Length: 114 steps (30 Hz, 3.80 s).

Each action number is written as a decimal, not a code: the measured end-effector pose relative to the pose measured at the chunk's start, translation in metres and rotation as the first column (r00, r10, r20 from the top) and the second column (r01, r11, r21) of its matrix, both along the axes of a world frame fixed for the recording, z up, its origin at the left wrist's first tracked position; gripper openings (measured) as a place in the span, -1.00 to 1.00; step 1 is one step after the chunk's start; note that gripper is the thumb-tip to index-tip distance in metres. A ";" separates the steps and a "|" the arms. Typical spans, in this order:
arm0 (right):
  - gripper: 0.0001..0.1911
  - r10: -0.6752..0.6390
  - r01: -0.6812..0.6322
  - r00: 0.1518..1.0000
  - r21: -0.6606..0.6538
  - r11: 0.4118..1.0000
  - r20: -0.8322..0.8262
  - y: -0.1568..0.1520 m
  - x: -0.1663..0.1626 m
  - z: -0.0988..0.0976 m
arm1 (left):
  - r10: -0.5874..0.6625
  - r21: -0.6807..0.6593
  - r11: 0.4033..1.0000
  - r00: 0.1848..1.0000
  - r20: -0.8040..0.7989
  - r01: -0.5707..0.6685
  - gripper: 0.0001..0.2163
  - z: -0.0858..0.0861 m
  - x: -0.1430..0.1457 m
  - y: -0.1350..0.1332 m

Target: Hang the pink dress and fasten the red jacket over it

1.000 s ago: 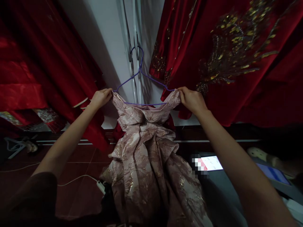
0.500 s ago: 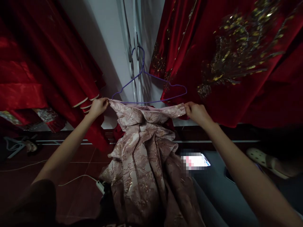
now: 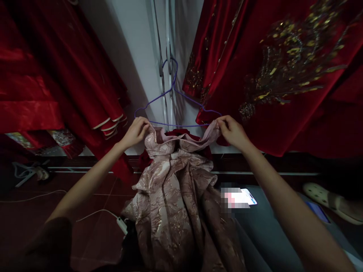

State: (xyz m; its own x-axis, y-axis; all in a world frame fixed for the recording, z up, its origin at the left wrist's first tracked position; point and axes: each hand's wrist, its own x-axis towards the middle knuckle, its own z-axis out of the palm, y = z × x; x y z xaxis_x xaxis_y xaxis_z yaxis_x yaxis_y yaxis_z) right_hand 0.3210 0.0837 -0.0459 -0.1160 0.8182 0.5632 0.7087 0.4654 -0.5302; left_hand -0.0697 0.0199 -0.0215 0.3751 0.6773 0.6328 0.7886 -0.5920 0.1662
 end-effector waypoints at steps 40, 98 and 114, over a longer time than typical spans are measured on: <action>-0.73 -0.097 0.078 0.992 0.208 0.975 0.084 0.018 -0.054 0.043 | -0.202 -0.178 0.968 0.972 -0.120 0.179 -0.79 -0.020 0.101 0.021; -0.50 0.042 -0.060 0.989 0.128 0.990 0.139 0.025 -0.036 0.070 | 0.245 -0.304 0.878 0.199 0.949 0.370 -0.66 -0.074 -0.067 0.008; -0.50 0.038 -0.054 0.983 0.086 0.995 0.179 0.020 -0.036 0.075 | 0.250 -0.310 0.929 0.278 0.928 0.201 -0.68 -0.066 -0.070 0.030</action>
